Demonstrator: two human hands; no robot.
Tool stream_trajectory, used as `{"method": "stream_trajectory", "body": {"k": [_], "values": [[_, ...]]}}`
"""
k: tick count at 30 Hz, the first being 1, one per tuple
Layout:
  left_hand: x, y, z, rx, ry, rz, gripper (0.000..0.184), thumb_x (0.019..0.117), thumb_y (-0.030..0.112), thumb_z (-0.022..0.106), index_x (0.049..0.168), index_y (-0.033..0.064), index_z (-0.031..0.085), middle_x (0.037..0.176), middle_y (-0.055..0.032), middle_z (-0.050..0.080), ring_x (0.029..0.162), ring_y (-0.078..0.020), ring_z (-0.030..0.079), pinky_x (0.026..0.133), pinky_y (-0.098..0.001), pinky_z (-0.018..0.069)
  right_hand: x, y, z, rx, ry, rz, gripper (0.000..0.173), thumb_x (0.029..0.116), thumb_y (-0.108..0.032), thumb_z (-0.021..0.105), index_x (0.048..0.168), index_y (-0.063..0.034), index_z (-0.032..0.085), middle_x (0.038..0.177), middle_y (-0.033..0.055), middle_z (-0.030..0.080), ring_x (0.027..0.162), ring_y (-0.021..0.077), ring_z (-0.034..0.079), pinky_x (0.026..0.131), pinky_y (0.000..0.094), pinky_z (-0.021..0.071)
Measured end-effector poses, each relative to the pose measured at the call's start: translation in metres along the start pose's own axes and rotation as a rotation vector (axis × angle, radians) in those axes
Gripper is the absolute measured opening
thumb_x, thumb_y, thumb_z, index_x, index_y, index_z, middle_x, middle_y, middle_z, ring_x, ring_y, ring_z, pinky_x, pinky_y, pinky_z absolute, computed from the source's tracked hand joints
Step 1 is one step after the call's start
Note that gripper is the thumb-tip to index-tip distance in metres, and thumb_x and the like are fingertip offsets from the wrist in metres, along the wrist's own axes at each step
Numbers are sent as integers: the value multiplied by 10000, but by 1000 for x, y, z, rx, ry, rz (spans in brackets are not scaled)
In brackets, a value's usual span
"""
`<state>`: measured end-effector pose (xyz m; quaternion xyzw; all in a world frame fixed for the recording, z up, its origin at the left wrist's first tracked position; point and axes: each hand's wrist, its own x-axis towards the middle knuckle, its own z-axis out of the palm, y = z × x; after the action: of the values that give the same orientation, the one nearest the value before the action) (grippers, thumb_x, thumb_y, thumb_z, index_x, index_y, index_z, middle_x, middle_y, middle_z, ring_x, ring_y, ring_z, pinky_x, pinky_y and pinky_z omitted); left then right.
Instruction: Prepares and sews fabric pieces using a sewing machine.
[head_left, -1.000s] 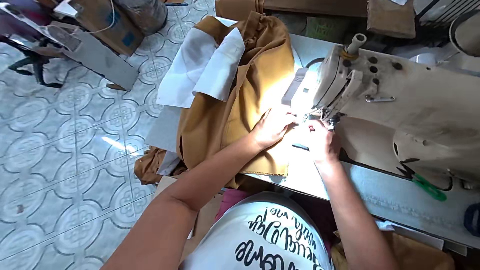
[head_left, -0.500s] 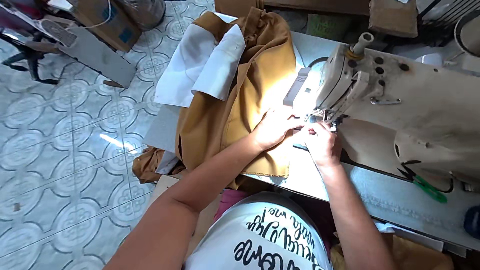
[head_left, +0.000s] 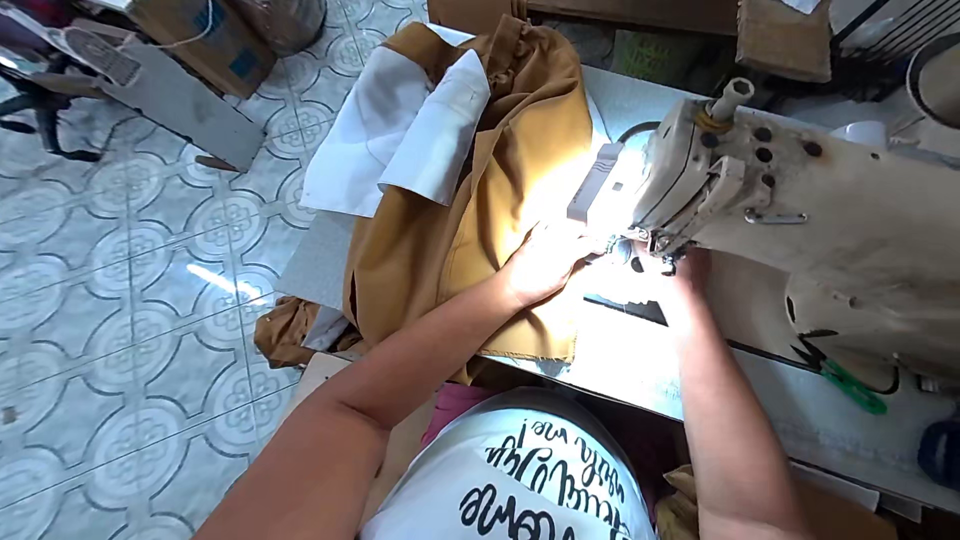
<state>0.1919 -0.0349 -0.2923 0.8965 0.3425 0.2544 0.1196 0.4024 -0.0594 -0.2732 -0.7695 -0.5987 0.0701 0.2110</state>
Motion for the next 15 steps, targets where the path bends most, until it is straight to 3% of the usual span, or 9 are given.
{"method": "stream_trajectory", "body": {"k": [2,5,8,10,12,13,15], "values": [[0,1,-2,-2,20,-9,271,1002,96,516,1167,139,727,1157,-105,709,1152,-298,646,990,-538,463,5,9,-15,17,61,-69,409,963,-236,673,1245,60,662,1255,322,647,1241,483,589,1013,680,429],[-1,-1,0,-31,50,-6,256,1016,131,507,1162,108,717,1179,-107,709,1181,-294,641,1022,-523,473,17,37,-19,-78,182,-170,381,1010,-238,599,1257,47,657,1244,325,652,1227,486,605,986,686,453],[2,1,-7,-86,68,18,207,1009,110,536,1086,57,721,1112,-132,716,1128,-304,659,1006,-498,493,0,16,-29,-70,127,-47,386,1000,-212,592,1258,70,640,1267,332,637,1245,490,589,992,698,441],[3,0,-9,-85,99,62,184,987,92,569,1072,36,722,1100,-144,719,1109,-309,662,1009,-473,487,-39,-12,-37,36,32,5,377,1034,-201,575,1306,58,604,1308,291,617,1229,412,613,1008,592,494],[2,-11,0,-75,220,117,180,995,138,600,1081,80,747,1110,-105,728,1105,-262,658,1003,-424,492,-92,-32,-23,225,100,-117,235,1019,-137,591,1190,1,676,1148,197,667,974,276,687,824,420,590],[-1,-17,2,-70,266,119,185,996,169,614,1102,118,757,1145,-88,726,1129,-243,652,990,-400,498,-116,-40,-13,295,108,-207,190,1000,-99,608,1136,-9,705,1091,176,684,911,252,698,782,384,600],[-13,-23,-7,-25,206,37,201,1002,223,594,1148,193,729,1223,-57,646,1198,-215,594,983,-344,507,-148,-47,3,296,56,-392,182,983,-100,632,1094,-41,764,1036,135,758,910,255,739,799,391,607]]}}
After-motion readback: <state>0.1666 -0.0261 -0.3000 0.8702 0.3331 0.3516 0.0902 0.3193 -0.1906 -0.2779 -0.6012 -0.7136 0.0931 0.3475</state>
